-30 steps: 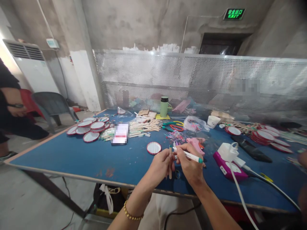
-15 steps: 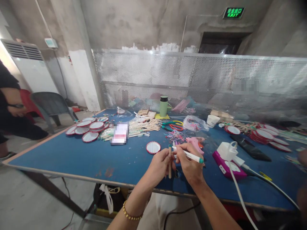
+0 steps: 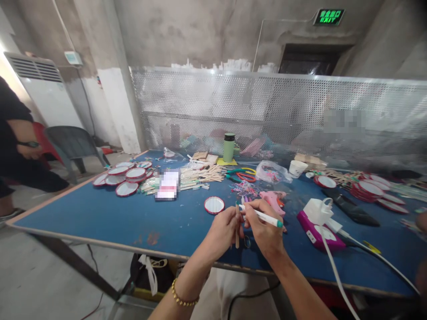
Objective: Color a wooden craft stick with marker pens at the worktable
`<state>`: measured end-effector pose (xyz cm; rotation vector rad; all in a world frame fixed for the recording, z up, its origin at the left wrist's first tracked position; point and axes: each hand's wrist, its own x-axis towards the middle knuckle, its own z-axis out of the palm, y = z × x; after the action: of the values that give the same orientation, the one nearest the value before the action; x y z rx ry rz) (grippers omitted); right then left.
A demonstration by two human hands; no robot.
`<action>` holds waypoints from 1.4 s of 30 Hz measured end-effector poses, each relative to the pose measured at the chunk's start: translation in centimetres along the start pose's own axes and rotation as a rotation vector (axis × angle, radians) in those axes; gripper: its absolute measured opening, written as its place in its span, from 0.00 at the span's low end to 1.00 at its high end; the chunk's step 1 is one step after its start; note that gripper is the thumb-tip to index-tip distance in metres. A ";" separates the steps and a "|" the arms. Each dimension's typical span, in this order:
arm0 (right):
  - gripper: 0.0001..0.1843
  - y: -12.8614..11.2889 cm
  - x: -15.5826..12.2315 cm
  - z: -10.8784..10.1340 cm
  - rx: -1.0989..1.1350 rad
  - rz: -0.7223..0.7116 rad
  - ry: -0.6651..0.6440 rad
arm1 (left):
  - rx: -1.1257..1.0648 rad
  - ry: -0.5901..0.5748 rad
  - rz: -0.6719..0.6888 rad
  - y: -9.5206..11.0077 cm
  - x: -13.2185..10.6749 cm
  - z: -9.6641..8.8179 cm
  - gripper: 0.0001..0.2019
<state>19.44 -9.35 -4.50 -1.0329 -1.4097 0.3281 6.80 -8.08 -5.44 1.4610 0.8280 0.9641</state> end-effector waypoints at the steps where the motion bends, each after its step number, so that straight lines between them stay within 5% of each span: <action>1: 0.11 0.0 0.0 0.0 0.006 0.002 -0.001 | -0.002 -0.001 0.002 0.0 0.0 0.0 0.20; 42: 0.11 -0.2 0.1 0.2 0.013 0.014 -0.002 | 0.015 -0.006 0.001 0.1 0.0 0.0 0.18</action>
<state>19.24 -9.32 -4.31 -1.0322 -1.4010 0.3478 6.83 -8.13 -5.36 1.4769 0.8323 0.9555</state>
